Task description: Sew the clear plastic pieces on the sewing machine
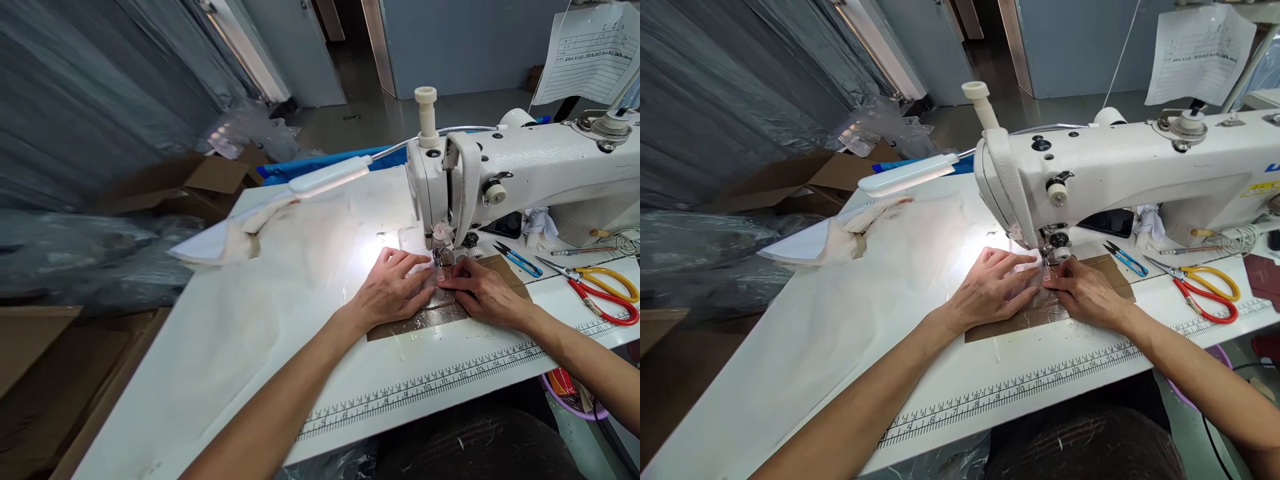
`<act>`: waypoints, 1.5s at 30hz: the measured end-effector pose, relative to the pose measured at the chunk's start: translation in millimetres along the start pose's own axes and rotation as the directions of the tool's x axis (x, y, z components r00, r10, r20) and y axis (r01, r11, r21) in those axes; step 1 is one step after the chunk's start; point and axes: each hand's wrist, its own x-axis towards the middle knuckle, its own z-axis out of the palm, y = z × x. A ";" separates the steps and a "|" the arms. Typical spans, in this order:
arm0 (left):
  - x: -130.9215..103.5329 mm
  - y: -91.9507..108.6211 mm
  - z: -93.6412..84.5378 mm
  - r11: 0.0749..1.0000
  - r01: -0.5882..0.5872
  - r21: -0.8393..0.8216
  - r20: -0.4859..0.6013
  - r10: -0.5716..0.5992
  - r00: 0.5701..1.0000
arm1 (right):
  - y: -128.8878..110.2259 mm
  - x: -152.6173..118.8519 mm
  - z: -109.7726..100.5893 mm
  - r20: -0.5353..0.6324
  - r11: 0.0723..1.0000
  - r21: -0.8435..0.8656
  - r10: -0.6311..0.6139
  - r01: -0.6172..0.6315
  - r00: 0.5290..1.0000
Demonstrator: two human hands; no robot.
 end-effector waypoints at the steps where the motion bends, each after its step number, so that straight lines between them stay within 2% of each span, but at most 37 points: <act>1: 0.7 0.6 -1.7 0.999 -0.025 -0.025 -0.021 0.024 0.999 | -0.4 -0.1 -0.1 -0.005 1.000 0.001 0.000 0.000 1.000; 3: 1.5 2.1 -4.6 0.992 -0.085 -0.097 -0.011 0.084 0.996 | -0.9 -0.2 -0.3 -0.007 1.000 0.003 0.008 -0.008 1.000; 5: 1.5 3.4 -6.1 0.981 -0.123 -0.152 0.043 0.131 0.990 | -1.2 -0.1 -0.6 0.001 1.000 0.004 0.016 -0.016 1.000; 12: -1.8 1.9 -4.3 0.966 -0.155 -0.206 0.114 0.181 0.977 | -1.3 -0.1 -1.5 0.030 0.999 0.012 0.030 -0.031 0.999; 19: -1.0 2.2 -4.8 0.959 -0.170 -0.226 0.063 0.188 0.980 | -1.4 0.2 -1.1 0.039 1.000 -0.007 0.026 -0.026 0.999; 26: -2.4 2.4 -5.3 0.964 -0.137 -0.228 0.102 0.164 0.981 | -1.3 -0.6 -0.8 0.009 1.000 0.012 0.015 -0.015 1.000; 30: -2.6 3.3 -5.8 0.961 -0.118 -0.249 0.093 0.145 0.985 | -1.0 -1.2 -0.2 -0.006 1.000 0.008 0.008 -0.008 1.000; 36: 0.3 7.0 -5.8 0.976 -0.100 -0.194 0.087 0.119 0.989 | 0.9 -1.7 1.5 -0.010 1.000 -0.003 -0.016 0.016 1.000; 45: -1.4 4.7 -6.8 0.971 -0.032 -0.236 0.201 0.081 0.976 | -0.6 1.4 -0.2 0.035 0.998 -0.060 -0.006 0.008 0.999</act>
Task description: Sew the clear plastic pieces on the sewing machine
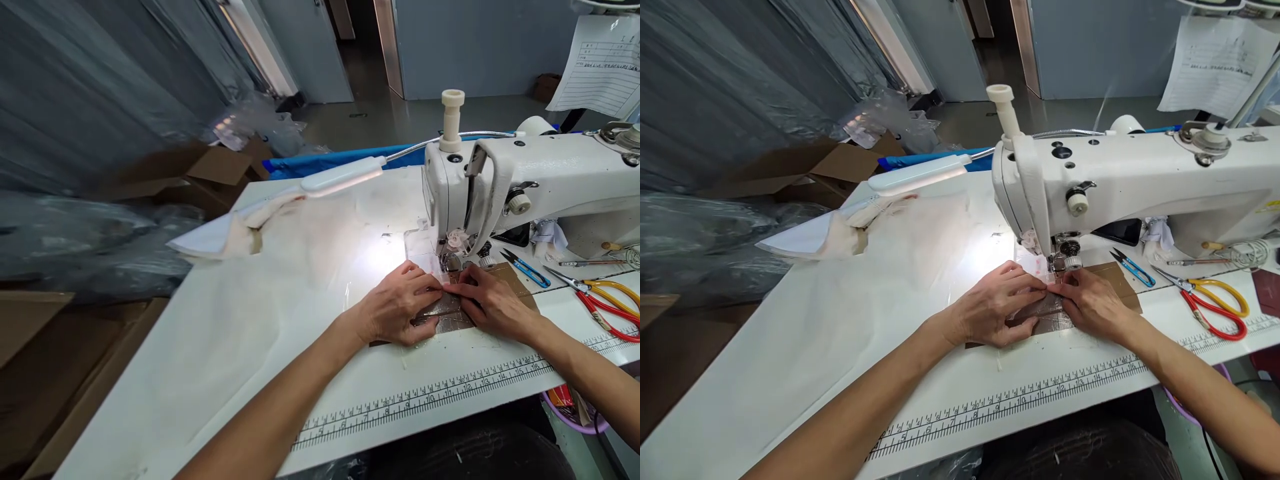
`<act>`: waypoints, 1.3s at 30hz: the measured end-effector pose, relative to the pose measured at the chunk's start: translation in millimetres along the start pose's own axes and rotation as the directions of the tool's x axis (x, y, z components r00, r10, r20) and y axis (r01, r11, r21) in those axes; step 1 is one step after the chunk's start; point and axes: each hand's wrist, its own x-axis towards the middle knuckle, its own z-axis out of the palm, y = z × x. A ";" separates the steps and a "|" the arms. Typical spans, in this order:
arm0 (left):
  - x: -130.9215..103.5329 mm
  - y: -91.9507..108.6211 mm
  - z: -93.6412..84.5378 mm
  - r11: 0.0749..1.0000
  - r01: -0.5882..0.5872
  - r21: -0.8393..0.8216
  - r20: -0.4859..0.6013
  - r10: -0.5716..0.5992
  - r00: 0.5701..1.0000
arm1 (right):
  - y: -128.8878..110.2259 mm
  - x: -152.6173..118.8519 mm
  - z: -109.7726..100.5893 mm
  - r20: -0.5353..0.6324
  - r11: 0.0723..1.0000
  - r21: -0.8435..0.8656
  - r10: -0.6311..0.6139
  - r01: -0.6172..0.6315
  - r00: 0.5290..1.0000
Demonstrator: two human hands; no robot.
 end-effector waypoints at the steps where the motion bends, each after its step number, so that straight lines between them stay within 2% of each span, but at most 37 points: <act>1: -0.5 -0.6 -0.1 1.000 0.008 -0.002 0.012 -0.008 1.000 | -0.9 0.9 -0.7 0.013 1.000 -0.011 0.009 -0.009 1.000; 4: -2.5 -2.8 1.1 1.000 0.020 -0.010 0.019 -0.019 1.000 | -4.4 3.9 -3.4 0.057 0.998 -0.051 0.045 -0.042 0.997; 10: -4.7 -7.2 4.0 0.999 0.020 -0.040 -0.036 -0.021 0.999 | -10.1 11.1 -7.2 0.141 0.986 -0.138 0.115 -0.096 0.983; 13: -3.6 -7.6 2.7 0.999 0.043 -0.027 -0.011 -0.044 0.999 | -10.4 12.9 -6.5 0.165 0.978 -0.177 0.138 -0.108 0.977; 20: -0.4 -4.1 1.5 0.991 0.080 0.105 0.070 -0.088 0.994 | -9.5 8.9 -8.3 0.136 0.988 -0.151 0.061 -0.041 0.989; 23: 0.3 -3.5 2.0 0.985 0.083 0.150 0.090 -0.098 0.991 | -10.5 9.6 -9.6 0.150 0.986 -0.156 0.075 -0.051 0.986; 33: 3.1 -5.6 3.0 0.972 0.138 0.191 0.107 -0.161 0.981 | -6.8 14.1 -4.0 0.194 0.978 -0.198 0.104 -0.065 0.976; 39: 4.3 -7.2 3.6 0.968 0.151 0.200 0.111 -0.176 0.978 | -2.7 14.4 -10.9 0.137 0.993 -0.093 0.088 -0.076 0.987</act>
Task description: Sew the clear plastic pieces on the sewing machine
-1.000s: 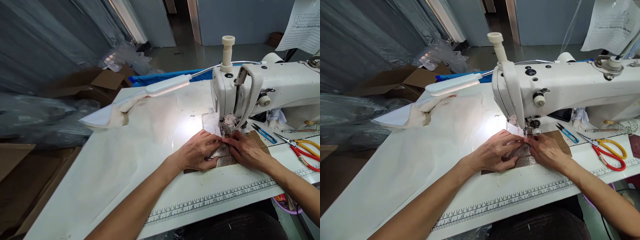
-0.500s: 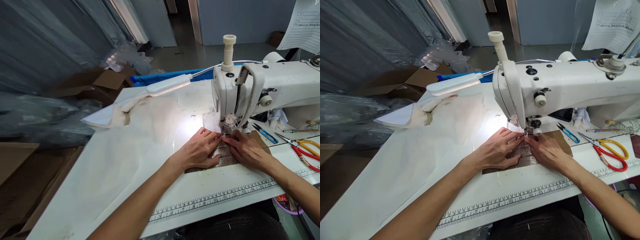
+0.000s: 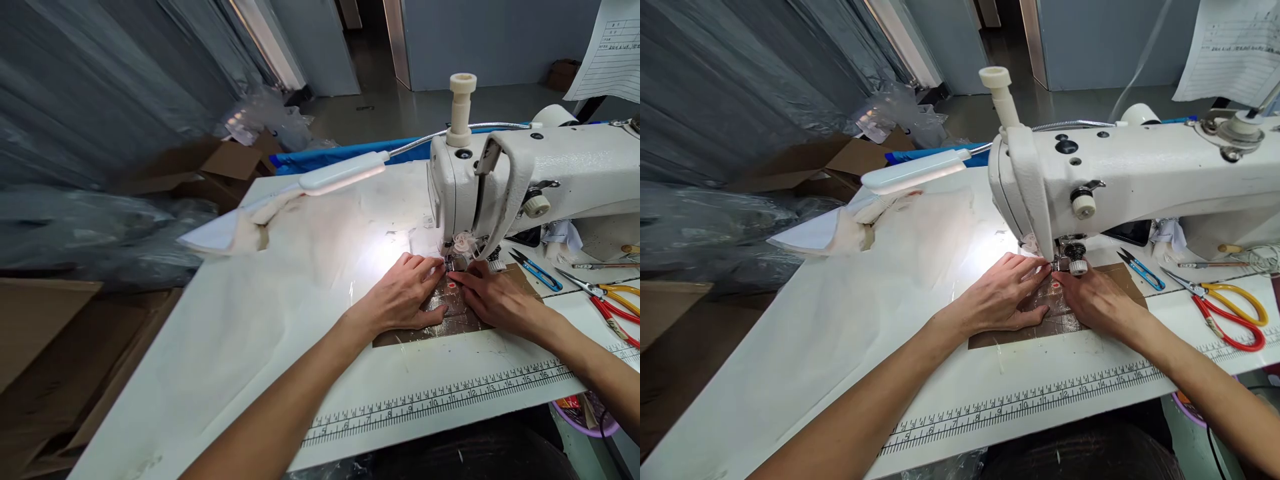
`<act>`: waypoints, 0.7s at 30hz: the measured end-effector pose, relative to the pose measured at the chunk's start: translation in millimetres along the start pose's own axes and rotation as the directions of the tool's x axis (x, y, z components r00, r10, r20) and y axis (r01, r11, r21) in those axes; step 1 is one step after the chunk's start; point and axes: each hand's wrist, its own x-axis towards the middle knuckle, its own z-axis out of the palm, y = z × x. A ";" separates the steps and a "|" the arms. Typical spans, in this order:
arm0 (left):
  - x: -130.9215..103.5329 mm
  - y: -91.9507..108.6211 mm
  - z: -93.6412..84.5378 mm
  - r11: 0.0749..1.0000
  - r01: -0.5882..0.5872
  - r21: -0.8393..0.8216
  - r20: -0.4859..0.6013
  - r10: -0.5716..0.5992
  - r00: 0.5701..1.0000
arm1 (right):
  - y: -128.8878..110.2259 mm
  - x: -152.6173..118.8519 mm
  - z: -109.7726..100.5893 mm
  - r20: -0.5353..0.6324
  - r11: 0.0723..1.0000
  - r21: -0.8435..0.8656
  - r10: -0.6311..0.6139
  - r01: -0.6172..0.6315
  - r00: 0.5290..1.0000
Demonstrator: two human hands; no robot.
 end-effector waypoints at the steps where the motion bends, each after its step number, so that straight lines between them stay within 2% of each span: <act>1: 0.1 -0.5 -0.2 1.000 0.002 0.003 0.002 -0.002 1.000 | 1.7 0.7 -2.9 -0.012 0.999 0.034 0.025 -0.024 1.000; 4: 0.5 -1.6 -1.2 1.000 0.018 0.018 0.011 -0.018 1.000 | 9.6 4.9 -10.5 -0.026 0.965 0.190 0.187 -0.179 0.982; 7: 1.0 -1.4 -2.6 0.999 0.042 0.025 0.023 -0.043 0.999 | 18.7 8.5 -12.3 0.005 0.884 0.361 0.317 -0.297 0.948; 12: 1.9 -1.2 -3.3 0.998 0.063 0.008 0.041 -0.063 0.997 | 20.6 2.5 -11.5 -0.009 0.805 0.532 0.314 -0.261 0.949; 21: 0.7 -5.1 -0.3 0.993 0.113 -0.036 0.029 -0.112 0.993 | 7.4 -7.0 -8.0 -0.173 0.866 0.443 0.336 -0.232 0.926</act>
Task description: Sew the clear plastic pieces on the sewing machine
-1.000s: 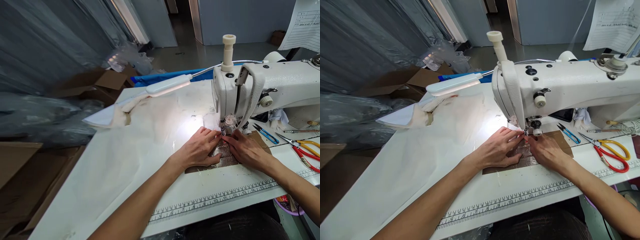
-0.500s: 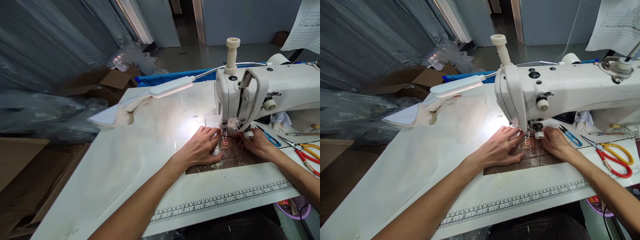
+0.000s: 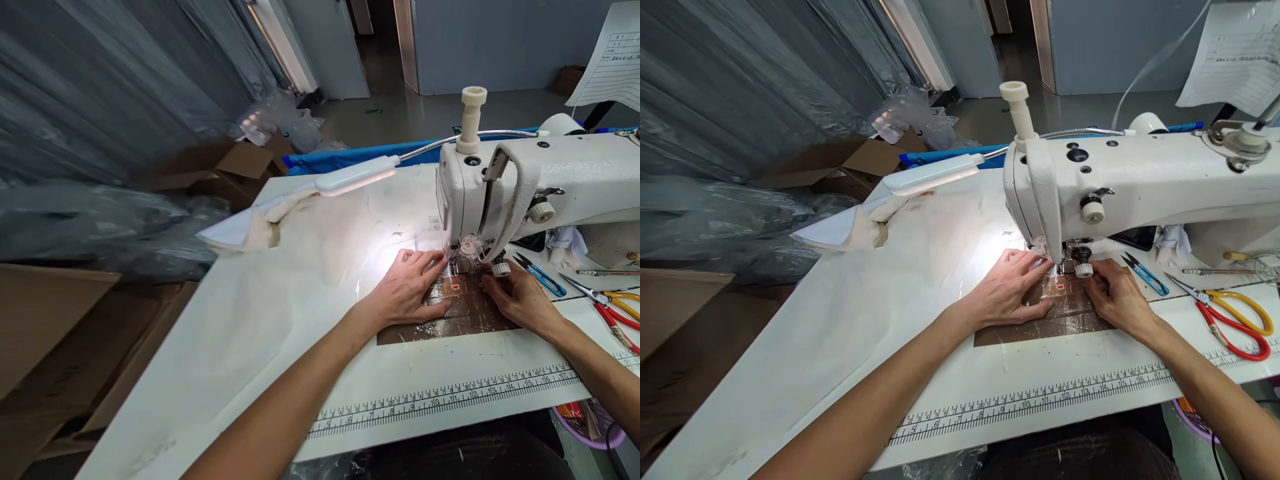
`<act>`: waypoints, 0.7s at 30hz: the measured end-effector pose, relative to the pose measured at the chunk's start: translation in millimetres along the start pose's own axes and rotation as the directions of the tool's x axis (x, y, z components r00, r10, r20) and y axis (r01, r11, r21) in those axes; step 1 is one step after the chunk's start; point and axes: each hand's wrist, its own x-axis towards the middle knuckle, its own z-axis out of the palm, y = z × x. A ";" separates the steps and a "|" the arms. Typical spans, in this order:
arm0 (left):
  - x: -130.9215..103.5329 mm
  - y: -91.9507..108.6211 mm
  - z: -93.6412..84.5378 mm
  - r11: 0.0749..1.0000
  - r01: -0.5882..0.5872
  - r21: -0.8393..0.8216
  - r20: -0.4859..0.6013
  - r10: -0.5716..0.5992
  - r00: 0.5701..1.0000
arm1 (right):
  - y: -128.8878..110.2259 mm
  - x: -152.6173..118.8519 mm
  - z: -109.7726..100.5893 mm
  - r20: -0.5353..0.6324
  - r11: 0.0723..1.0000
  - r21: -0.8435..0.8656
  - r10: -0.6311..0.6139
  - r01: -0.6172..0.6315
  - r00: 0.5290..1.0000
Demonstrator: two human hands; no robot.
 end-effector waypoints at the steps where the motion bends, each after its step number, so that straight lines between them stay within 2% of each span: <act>1: -0.1 0.4 -0.1 1.000 0.006 -0.016 0.002 -0.006 1.000 | 0.9 0.1 0.6 -0.004 1.000 -0.010 -0.006 0.006 1.000; 5: -1.5 2.4 1.6 0.997 0.055 -0.046 -0.071 -0.058 0.996 | 4.6 0.7 1.1 -0.022 0.999 -0.019 -0.033 0.032 0.999; 7: -2.1 2.2 3.6 0.992 0.124 -0.033 -0.146 -0.127 0.981 | 5.9 0.4 0.9 -0.021 0.998 -0.046 -0.055 0.054 0.998; 9: -1.8 0.9 5.5 0.980 0.196 -0.019 -0.175 -0.196 0.965 | 6.4 -0.5 1.2 -0.013 0.993 -0.097 -0.073 0.072 0.997; 12: -0.2 -0.2 7.0 0.971 0.237 0.009 -0.086 -0.236 0.968 | 6.8 -2.1 2.4 0.016 0.984 -0.150 -0.097 0.098 0.995; 15: 0.1 6.1 6.7 0.955 0.282 0.092 -0.019 -0.282 0.959 | 9.3 -2.1 3.2 0.040 0.987 -0.125 -0.098 0.102 0.994; 17: -1.4 14.9 4.6 0.916 0.365 0.168 -0.033 -0.365 0.930 | 12.3 -0.1 2.2 0.050 0.999 -0.038 -0.024 0.026 0.998; 19: -3.0 23.2 -0.2 0.880 0.427 0.206 -0.044 -0.428 0.903 | 15.1 3.8 -0.9 0.099 0.986 0.122 0.101 -0.112 0.990; 21: -2.3 26.4 -8.0 0.882 0.425 0.201 -0.035 -0.427 0.903 | 16.0 9.5 -5.9 0.158 0.938 0.262 0.192 -0.228 0.969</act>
